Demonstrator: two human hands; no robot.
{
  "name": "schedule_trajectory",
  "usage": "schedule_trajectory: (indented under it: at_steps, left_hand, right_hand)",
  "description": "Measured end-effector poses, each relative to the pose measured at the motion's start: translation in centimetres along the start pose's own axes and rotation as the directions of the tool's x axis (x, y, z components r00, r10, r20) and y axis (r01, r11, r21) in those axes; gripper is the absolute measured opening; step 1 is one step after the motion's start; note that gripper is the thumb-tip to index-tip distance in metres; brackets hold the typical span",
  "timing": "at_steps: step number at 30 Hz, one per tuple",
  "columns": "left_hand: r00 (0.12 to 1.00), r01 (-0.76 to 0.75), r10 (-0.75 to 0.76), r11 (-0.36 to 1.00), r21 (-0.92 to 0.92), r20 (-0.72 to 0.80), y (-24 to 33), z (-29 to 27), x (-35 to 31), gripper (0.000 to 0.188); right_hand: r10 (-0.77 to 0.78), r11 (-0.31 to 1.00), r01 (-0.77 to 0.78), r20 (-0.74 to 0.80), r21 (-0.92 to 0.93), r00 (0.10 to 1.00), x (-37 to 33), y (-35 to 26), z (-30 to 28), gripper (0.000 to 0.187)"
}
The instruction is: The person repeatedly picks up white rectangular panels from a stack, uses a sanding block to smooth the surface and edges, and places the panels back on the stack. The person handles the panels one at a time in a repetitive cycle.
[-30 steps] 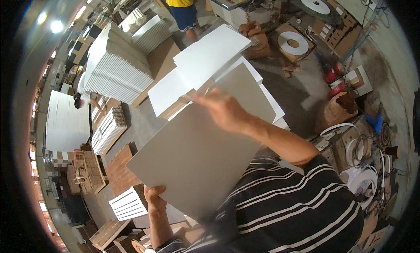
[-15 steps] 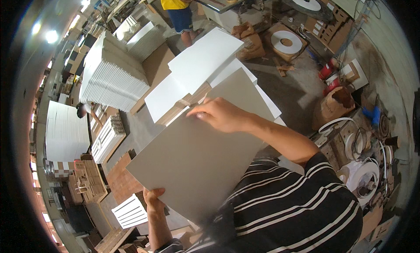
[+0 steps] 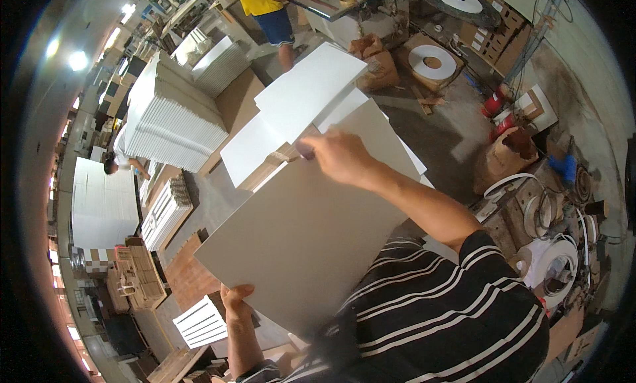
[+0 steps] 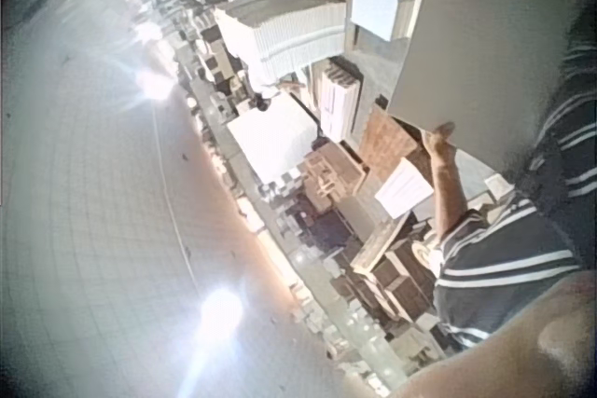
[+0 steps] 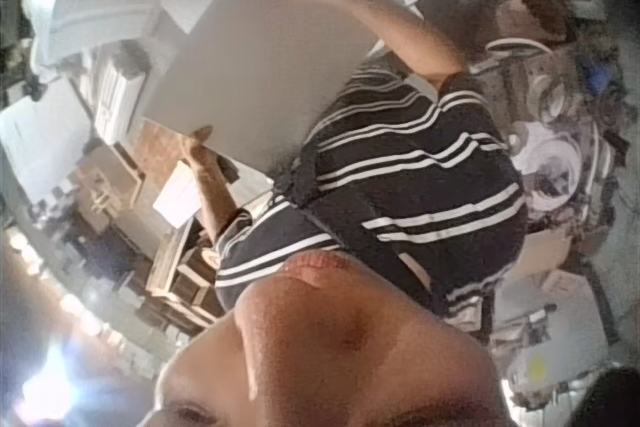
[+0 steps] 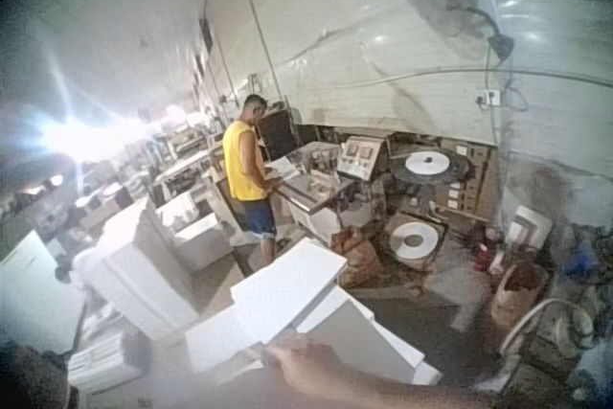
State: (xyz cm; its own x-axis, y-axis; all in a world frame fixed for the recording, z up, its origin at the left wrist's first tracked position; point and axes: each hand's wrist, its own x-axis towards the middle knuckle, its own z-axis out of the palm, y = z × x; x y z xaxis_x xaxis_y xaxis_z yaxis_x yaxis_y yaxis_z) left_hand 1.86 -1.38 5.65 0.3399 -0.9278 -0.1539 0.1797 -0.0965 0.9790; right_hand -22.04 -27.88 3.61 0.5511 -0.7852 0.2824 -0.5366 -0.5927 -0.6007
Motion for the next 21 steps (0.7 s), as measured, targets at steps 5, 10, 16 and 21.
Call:
schedule_trajectory:
  at_steps: [5, 10, 16, 21]
  left_hand:
    - [0.998, 0.021, -0.018, 0.999, -0.041, 0.053, -0.2, -0.2, 0.2, 0.025]
    - [0.998, -0.009, 0.009, 1.0, 0.005, 0.066, -0.4, -0.7, -0.2, 0.025]
    - [1.0, 0.002, -0.002, 1.0, -0.007, 0.008, 0.0, -0.7, -0.5, 0.022]
    - [0.995, -0.053, 0.055, 0.998, -0.028, 0.08, -0.1, -0.5, 0.2, 0.022]
  right_hand:
    - [-0.221, 0.81, 0.24, -0.1, 0.535, 0.97, 0.1, -1.0, -0.9, 0.03]
    - [-0.202, 0.967, 0.2, 0.005, -0.155, 0.979, 0.2, -0.6, 0.0, 0.028]
    - [-0.151, 0.451, 0.098, -0.032, 0.887, 0.988, 0.0, 1.1, 0.0, 0.028]
    - [-0.214, 0.972, 0.223, -0.125, 0.067, 0.969, -0.9, 0.2, 0.6, 0.029]
